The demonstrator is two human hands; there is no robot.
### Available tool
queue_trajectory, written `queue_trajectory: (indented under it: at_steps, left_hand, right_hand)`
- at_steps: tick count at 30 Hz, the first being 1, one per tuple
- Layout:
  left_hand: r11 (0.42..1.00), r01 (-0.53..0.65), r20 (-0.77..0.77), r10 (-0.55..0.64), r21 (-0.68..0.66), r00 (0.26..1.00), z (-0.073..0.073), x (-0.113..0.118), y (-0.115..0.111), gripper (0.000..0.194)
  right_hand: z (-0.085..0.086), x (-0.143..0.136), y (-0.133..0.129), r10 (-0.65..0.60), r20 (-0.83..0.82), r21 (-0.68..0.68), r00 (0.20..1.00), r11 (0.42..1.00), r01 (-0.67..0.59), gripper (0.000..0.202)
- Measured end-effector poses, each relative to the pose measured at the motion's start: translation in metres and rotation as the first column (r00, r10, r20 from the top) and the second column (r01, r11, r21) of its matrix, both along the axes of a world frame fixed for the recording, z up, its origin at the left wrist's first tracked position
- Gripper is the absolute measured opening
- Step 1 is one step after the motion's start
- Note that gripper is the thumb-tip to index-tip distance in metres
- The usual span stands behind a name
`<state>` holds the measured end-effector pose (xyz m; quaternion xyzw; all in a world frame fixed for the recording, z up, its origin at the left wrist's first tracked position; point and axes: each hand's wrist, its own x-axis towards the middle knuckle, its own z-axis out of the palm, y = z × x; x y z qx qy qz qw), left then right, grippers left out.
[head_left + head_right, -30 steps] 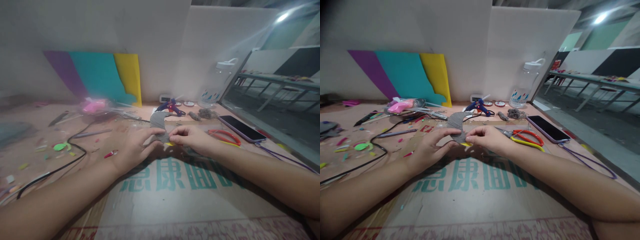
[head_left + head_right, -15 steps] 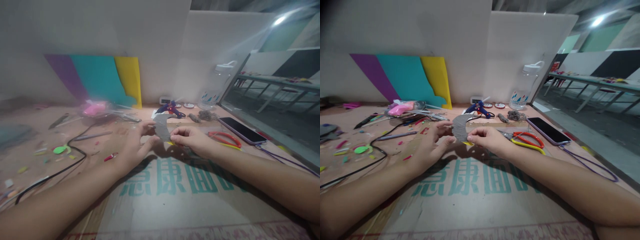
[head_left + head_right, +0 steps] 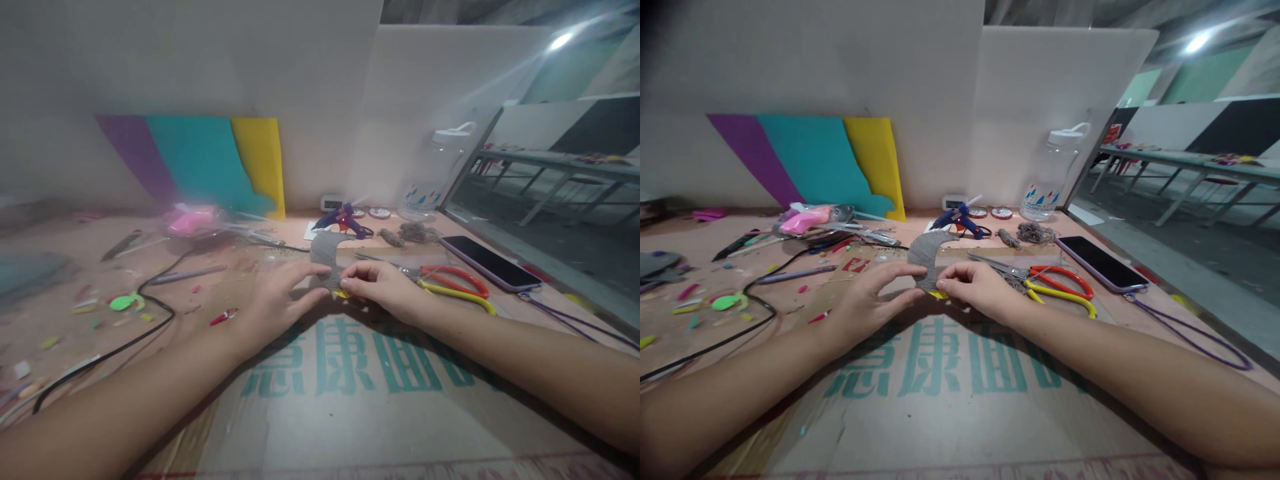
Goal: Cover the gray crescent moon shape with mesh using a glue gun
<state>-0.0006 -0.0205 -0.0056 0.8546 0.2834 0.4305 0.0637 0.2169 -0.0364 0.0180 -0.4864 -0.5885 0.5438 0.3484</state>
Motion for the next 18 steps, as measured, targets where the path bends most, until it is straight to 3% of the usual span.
queue_trajectory:
  at_steps: [18]
  left_hand:
    - [0.996,-0.029,0.094,0.038,-0.087,0.995,0.0056,0.003,-0.0058,0.012]
  right_hand:
    - [-0.007,0.0024,0.0034,0.035,-0.03,0.104,0.999,0.994,-0.032,0.034]
